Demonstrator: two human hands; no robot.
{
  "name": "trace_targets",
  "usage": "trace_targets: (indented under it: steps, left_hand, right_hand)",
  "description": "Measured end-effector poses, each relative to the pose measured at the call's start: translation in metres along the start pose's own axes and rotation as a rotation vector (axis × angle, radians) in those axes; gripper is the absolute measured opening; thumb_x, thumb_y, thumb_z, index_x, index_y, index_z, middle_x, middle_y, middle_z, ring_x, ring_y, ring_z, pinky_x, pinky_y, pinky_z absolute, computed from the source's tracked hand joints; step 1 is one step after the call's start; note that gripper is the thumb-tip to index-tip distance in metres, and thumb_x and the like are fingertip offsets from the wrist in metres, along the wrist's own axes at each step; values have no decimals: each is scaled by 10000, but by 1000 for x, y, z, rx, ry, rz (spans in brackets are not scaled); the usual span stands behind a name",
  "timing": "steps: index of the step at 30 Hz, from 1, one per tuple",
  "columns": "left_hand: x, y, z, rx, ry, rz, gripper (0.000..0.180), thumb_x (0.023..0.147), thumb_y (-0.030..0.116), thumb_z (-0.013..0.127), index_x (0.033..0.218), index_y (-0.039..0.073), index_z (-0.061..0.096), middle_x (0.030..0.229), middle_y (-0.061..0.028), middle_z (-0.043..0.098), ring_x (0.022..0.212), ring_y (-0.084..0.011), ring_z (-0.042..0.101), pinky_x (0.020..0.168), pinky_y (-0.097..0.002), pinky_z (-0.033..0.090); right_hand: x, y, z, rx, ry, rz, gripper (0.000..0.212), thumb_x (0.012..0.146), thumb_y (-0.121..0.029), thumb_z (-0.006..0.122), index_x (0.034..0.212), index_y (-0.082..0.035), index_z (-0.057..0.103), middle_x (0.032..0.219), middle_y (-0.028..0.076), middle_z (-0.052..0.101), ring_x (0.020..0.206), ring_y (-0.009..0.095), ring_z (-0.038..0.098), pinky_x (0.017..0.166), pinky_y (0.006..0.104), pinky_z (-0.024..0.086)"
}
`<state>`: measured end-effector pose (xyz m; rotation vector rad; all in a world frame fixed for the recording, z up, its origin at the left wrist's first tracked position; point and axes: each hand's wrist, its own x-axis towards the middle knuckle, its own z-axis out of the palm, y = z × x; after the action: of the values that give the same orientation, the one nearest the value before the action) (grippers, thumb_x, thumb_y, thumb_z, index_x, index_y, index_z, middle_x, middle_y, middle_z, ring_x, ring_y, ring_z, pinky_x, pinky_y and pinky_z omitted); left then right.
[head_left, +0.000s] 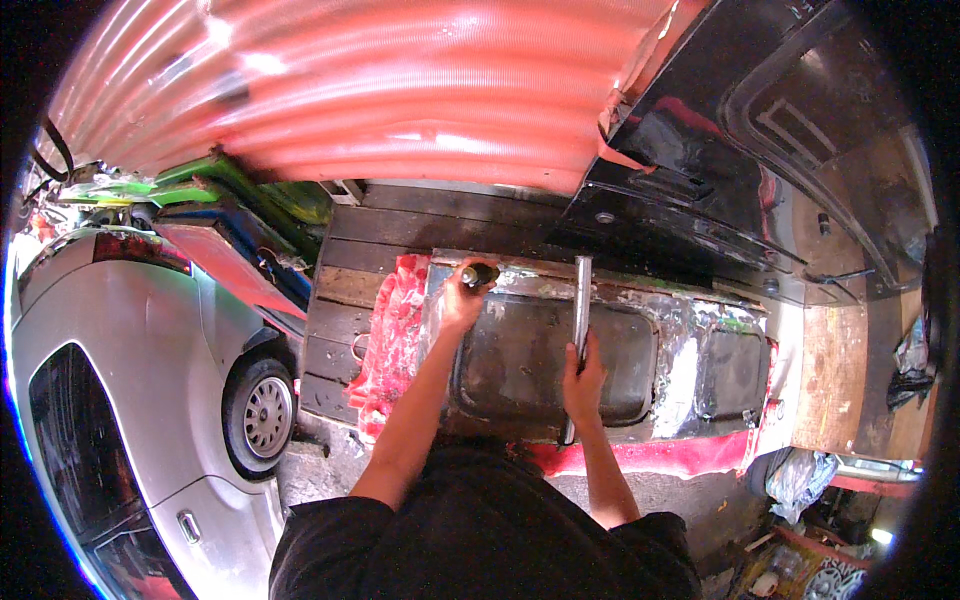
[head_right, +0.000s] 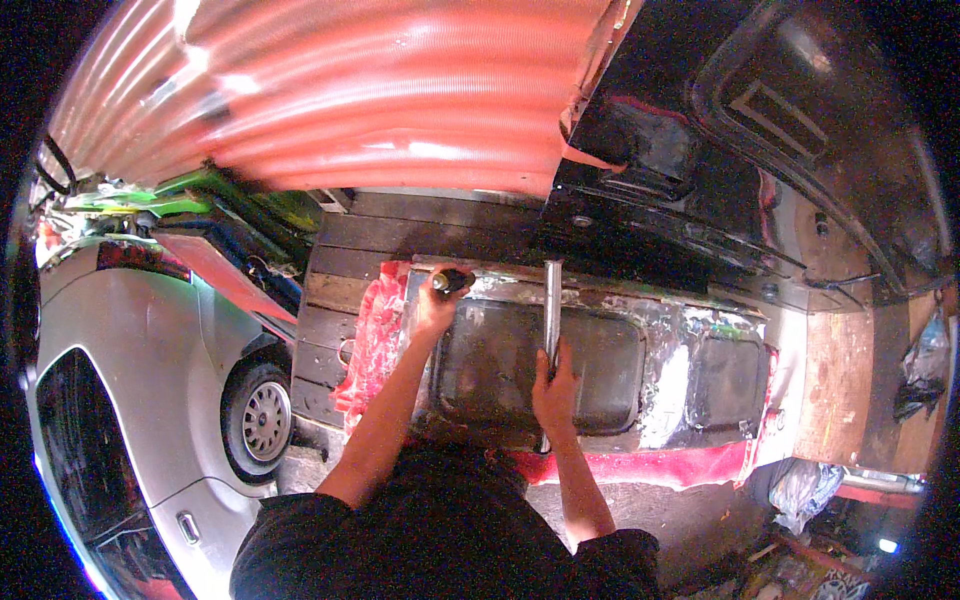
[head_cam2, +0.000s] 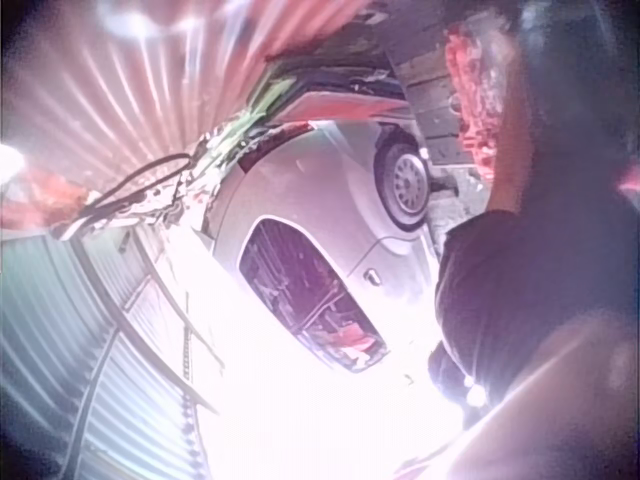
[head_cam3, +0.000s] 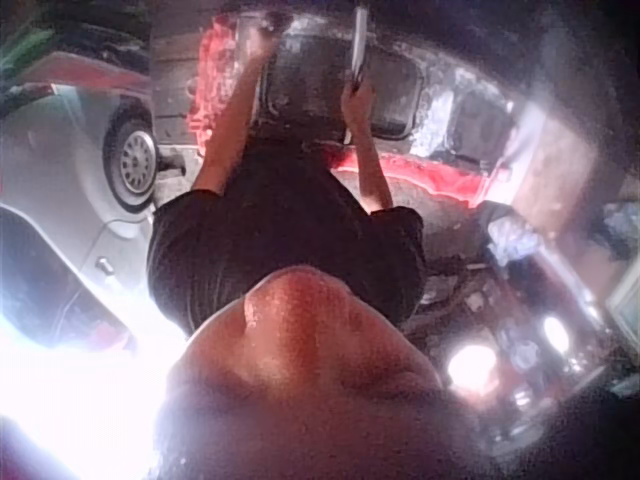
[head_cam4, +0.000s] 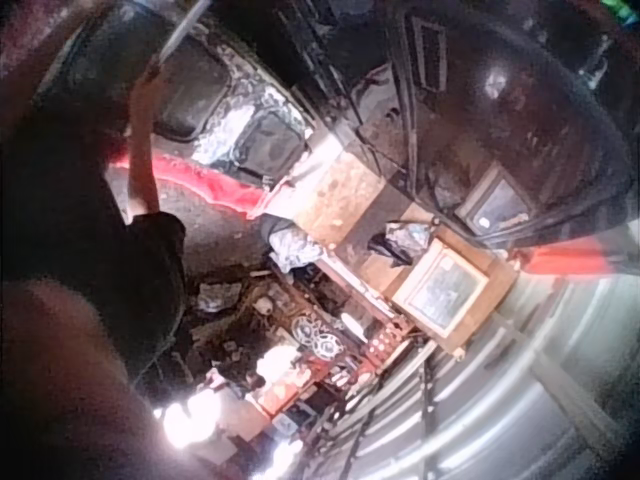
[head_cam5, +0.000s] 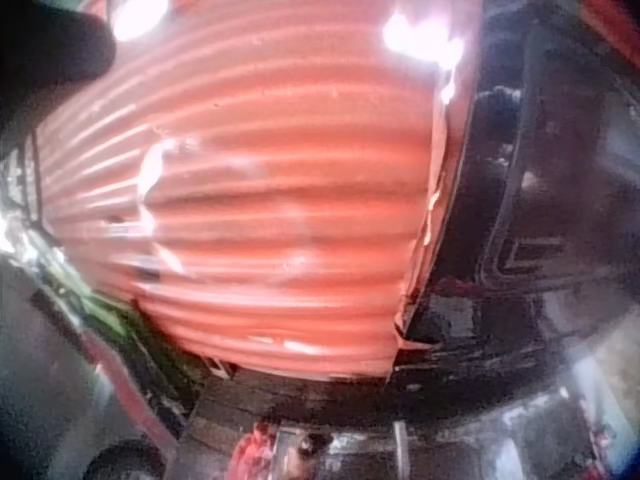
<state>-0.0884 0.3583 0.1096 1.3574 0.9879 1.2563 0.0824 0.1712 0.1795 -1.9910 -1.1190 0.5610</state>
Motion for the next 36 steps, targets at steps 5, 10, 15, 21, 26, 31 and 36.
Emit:
trace_targets:
  steps: [5, 10, 15, 21, 26, 31, 36]
  left_hand:
    - [5, 0, 10, 80, -60, 191, 457, 650, -197, 689, 1022, 55, 607, 1034, -66, 659, 994, -189, 629, 846, -293, 503]
    - [8, 14, 12, 190, -114, 197, 416, 650, -166, 688, 1002, 46, 620, 1036, -94, 663, 991, -229, 640, 850, -326, 505]
    - [9, 13, 11, 273, -152, 200, 403, 649, -145, 683, 999, 45, 623, 1011, -113, 671, 989, -263, 646, 854, -343, 502]
    - [6, 22, 11, 281, -158, 257, 387, 661, -130, 678, 1001, 42, 610, 969, -137, 645, 953, -338, 636, 806, -363, 496]
    - [5, 25, 10, 324, -181, 247, 389, 660, -127, 678, 1005, 41, 609, 981, -144, 641, 957, -347, 634, 805, -366, 495]
    - [7, 22, 8, 316, -171, 252, 393, 666, -125, 690, 1010, 48, 613, 1003, -134, 654, 963, -323, 642, 811, -357, 499]
    - [12, 25, 10, 336, -185, 254, 391, 670, -119, 685, 1013, 54, 612, 1010, -130, 659, 974, -316, 643, 824, -354, 498]
  right_hand:
    - [-5, 6, 7, 3, 26, -108, 477, 975, -270, 550, 1356, -2, 450, 604, 69, 497, 503, 137, 467, 476, 336, 393]
    - [-9, -13, 2, 14, -93, -27, 497, 969, -291, 549, 1369, -17, 441, 724, 170, 597, 574, 265, 577, 558, 392, 462]
    - [-9, 7, 13, -4, -60, -108, 460, 962, -247, 562, 1360, -43, 452, 725, 130, 570, 576, 209, 537, 539, 357, 440]
    - [-10, -27, -4, 66, -203, 94, 525, 961, -306, 554, 1370, -2, 431, 991, 271, 656, 821, 411, 677, 725, 446, 525]
    - [-11, -17, 0, 67, -202, 57, 526, 966, -299, 546, 1384, -9, 413, 1020, 267, 652, 843, 405, 676, 748, 442, 524]
    - [-12, -19, 3, 73, -225, 43, 532, 972, -303, 537, 1406, -31, 390, 1123, 252, 631, 919, 403, 663, 799, 448, 513]
    - [-11, -16, 9, 76, -194, -72, 539, 966, -291, 553, 1414, -43, 384, 1132, 245, 631, 928, 403, 662, 792, 451, 516]
